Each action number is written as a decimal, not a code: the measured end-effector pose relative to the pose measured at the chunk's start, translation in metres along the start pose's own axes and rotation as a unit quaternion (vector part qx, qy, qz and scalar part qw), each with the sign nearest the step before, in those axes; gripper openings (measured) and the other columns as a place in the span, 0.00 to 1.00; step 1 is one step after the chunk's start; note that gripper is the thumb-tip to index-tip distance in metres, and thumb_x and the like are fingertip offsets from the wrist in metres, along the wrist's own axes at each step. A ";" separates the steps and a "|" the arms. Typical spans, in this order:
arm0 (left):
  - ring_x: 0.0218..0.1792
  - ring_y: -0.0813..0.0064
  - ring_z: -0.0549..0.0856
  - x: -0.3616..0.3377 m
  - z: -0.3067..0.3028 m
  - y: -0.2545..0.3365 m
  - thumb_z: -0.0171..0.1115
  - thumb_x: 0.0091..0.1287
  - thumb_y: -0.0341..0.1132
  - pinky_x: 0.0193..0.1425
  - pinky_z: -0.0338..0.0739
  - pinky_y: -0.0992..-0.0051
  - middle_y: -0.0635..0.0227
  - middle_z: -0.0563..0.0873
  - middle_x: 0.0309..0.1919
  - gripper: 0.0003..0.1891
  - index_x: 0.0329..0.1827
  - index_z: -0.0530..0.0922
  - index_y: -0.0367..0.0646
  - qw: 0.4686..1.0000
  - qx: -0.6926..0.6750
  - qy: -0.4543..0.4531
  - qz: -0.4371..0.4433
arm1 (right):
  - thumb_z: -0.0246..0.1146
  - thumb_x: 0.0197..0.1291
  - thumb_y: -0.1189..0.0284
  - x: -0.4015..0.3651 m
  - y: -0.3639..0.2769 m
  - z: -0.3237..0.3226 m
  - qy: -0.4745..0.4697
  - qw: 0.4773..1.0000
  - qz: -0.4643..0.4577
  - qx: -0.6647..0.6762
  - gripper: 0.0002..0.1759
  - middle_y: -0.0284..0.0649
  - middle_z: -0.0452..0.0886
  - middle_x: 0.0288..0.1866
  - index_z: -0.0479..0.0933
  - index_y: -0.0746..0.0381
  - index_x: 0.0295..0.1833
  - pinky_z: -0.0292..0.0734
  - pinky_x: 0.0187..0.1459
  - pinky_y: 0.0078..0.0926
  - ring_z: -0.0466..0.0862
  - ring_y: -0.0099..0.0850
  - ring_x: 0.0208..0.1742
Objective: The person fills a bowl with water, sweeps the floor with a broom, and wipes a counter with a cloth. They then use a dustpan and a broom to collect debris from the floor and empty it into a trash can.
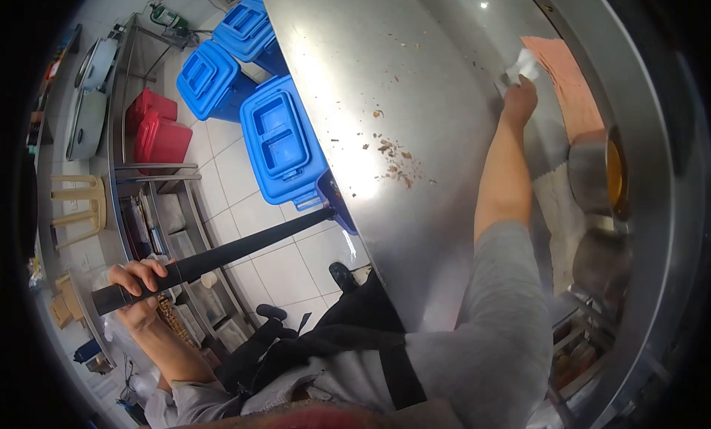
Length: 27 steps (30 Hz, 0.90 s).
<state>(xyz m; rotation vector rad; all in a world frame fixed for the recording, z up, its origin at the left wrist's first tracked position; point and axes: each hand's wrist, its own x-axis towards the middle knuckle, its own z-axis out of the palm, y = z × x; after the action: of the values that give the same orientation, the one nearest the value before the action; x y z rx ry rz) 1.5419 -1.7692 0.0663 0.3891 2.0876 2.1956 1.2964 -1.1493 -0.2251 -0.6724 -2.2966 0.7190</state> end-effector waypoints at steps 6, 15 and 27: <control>0.43 0.57 0.79 0.006 -0.002 -0.012 0.66 0.48 0.24 0.58 0.70 0.44 0.61 0.76 0.29 0.15 0.32 0.67 0.45 0.999 0.041 0.002 -0.026 | 0.50 0.51 0.79 0.015 -0.074 0.114 -0.142 0.978 -0.151 0.014 0.19 0.39 0.79 0.54 0.80 0.58 0.47 0.70 0.58 0.29 0.77 0.39 0.55; 0.43 0.51 0.81 0.011 0.013 -0.018 0.61 0.44 0.18 0.57 0.69 0.42 0.55 0.79 0.28 0.13 0.29 0.69 0.42 0.999 0.007 0.032 -0.021 | 0.51 0.51 0.81 -0.090 -0.158 0.093 -0.454 0.844 -0.206 0.197 0.14 0.35 0.83 0.49 0.83 0.60 0.34 0.72 0.56 0.25 0.81 0.32 0.50; 0.46 0.49 0.81 0.011 -0.001 -0.014 0.57 0.43 0.16 0.60 0.66 0.43 0.54 0.79 0.30 0.13 0.30 0.70 0.42 0.997 -0.023 -0.075 0.000 | 0.49 0.47 0.88 -0.154 -0.108 -0.080 -0.375 0.863 -0.041 0.335 0.18 0.46 0.82 0.43 0.83 0.66 0.37 0.71 0.55 0.23 0.81 0.33 0.49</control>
<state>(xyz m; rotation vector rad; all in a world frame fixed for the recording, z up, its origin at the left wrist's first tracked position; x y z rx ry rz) 1.5300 -1.7665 0.0534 0.5332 1.9560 2.1378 1.4250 -1.2970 -0.1678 0.0723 -2.4180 1.8693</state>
